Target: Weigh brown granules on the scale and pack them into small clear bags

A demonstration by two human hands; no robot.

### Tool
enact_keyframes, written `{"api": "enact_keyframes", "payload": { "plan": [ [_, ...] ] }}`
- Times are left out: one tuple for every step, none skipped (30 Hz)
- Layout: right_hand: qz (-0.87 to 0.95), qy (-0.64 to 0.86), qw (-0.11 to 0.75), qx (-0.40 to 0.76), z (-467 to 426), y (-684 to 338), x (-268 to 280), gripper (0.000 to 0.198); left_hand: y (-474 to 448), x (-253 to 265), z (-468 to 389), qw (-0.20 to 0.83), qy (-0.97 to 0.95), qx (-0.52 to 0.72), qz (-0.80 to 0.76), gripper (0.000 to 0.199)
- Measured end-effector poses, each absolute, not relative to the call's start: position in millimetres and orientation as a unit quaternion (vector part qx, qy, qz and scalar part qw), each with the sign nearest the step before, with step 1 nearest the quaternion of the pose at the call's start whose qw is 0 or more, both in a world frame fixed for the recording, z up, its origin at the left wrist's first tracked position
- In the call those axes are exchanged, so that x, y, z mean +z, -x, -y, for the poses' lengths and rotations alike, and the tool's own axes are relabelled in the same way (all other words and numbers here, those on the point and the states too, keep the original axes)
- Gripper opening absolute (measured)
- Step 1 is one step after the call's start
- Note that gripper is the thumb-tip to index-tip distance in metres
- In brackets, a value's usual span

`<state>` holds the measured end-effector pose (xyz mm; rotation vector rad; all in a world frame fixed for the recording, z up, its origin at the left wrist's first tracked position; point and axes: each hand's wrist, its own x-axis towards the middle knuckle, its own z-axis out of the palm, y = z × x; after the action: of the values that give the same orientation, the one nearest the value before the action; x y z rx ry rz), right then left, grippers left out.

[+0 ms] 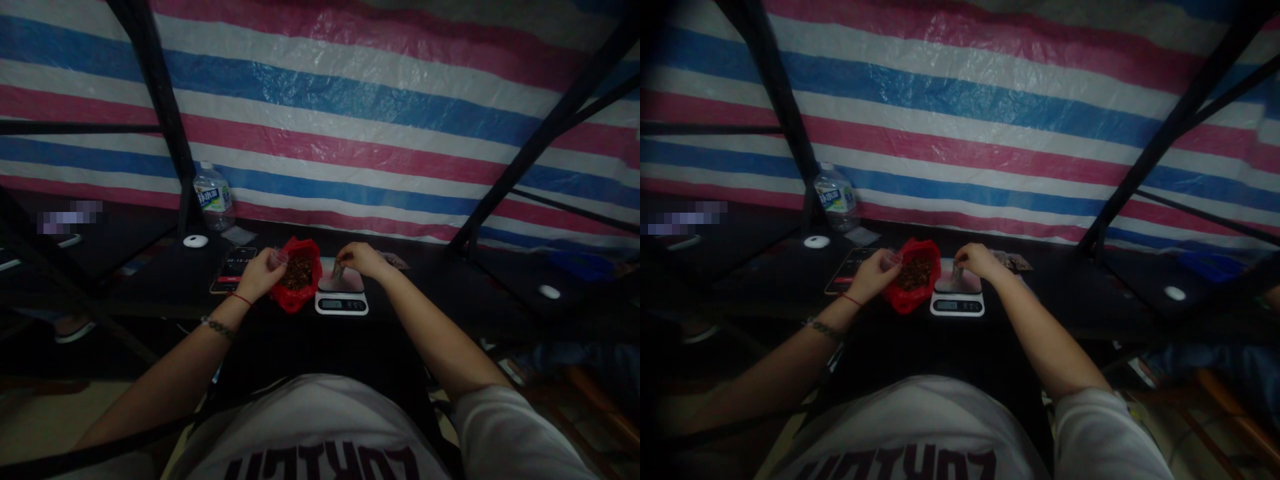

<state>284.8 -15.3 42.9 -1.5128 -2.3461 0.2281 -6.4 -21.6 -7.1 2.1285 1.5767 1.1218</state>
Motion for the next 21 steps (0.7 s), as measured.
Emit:
{"api": "enact_keyframes", "payload": {
  "plan": [
    [0.826, 0.533, 0.168, 0.076, 16, -286, 43, 0.018, 6, -7, 21, 0.132, -0.734, 0.387, -0.543, 0.025],
    [0.825, 0.534, 0.168, 0.075, 16, -287, 43, 0.018, 7, -7, 21, 0.132, -0.734, 0.388, -0.541, 0.025],
    [0.824, 0.536, 0.169, 0.075, 16, -288, 43, 0.018, 7, -8, 21, 0.132, -0.735, 0.389, -0.539, 0.025],
    [0.822, 0.539, 0.17, 0.075, 15, -288, 42, 0.018, 7, -8, 20, 0.132, -0.736, 0.391, -0.536, 0.025],
    [0.82, 0.541, 0.17, 0.075, 14, -289, 41, 0.019, 7, -8, 20, 0.133, -0.737, 0.391, -0.534, 0.025],
    [0.819, 0.542, 0.171, 0.076, 13, -289, 40, 0.02, 7, -8, 20, 0.133, -0.737, 0.392, -0.534, 0.024],
    [0.82, 0.541, 0.172, 0.075, 12, -289, 39, 0.02, 7, -9, 19, 0.133, -0.737, 0.392, -0.534, 0.024],
    [0.822, 0.537, 0.174, 0.072, 11, -289, 38, 0.019, 7, -9, 19, 0.132, -0.737, 0.393, -0.534, 0.024],
    [0.825, 0.533, 0.176, 0.068, 10, -288, 37, 0.017, 7, -9, 19, 0.131, -0.736, 0.394, -0.534, 0.024],
    [0.827, 0.53, 0.179, 0.064, 10, -288, 36, 0.015, 7, -9, 19, 0.131, -0.736, 0.395, -0.533, 0.024],
    [0.828, 0.527, 0.181, 0.063, 10, -287, 36, 0.014, 7, -9, 19, 0.133, -0.737, 0.396, -0.532, 0.024],
    [0.829, 0.525, 0.183, 0.063, 11, -287, 36, 0.013, 7, -9, 19, 0.134, -0.736, 0.397, -0.531, 0.024],
    [0.829, 0.522, 0.191, 0.063, 11, -288, 36, 0.012, 8, -9, 19, 0.137, -0.736, 0.397, -0.531, 0.024],
    [0.828, 0.519, 0.204, 0.063, 11, -290, 37, 0.012, 8, -9, 19, 0.138, -0.734, 0.398, -0.532, 0.025],
    [0.823, 0.518, 0.224, 0.064, 11, -293, 38, 0.013, 8, -9, 19, 0.139, -0.732, 0.399, -0.534, 0.025],
    [0.816, 0.52, 0.246, 0.066, 10, -298, 39, 0.014, 8, -9, 19, 0.139, -0.731, 0.399, -0.535, 0.025],
    [0.804, 0.528, 0.266, 0.069, 9, -304, 41, 0.016, 8, -9, 19, 0.139, -0.731, 0.399, -0.535, 0.026],
    [0.788, 0.542, 0.283, 0.071, 8, -311, 41, 0.017, 8, -9, 19, 0.141, -0.732, 0.399, -0.534, 0.026],
    [0.774, 0.559, 0.289, 0.073, 6, -318, 42, 0.018, 8, -9, 19, 0.143, -0.733, 0.398, -0.532, 0.027],
    [0.761, 0.578, 0.285, 0.075, 4, -326, 41, 0.018, 9, -8, 19, 0.145, -0.734, 0.398, -0.531, 0.027],
    [0.75, 0.598, 0.272, 0.075, 3, -334, 38, 0.019, 9, -8, 19, 0.145, -0.735, 0.397, -0.531, 0.028]
  ]
}}
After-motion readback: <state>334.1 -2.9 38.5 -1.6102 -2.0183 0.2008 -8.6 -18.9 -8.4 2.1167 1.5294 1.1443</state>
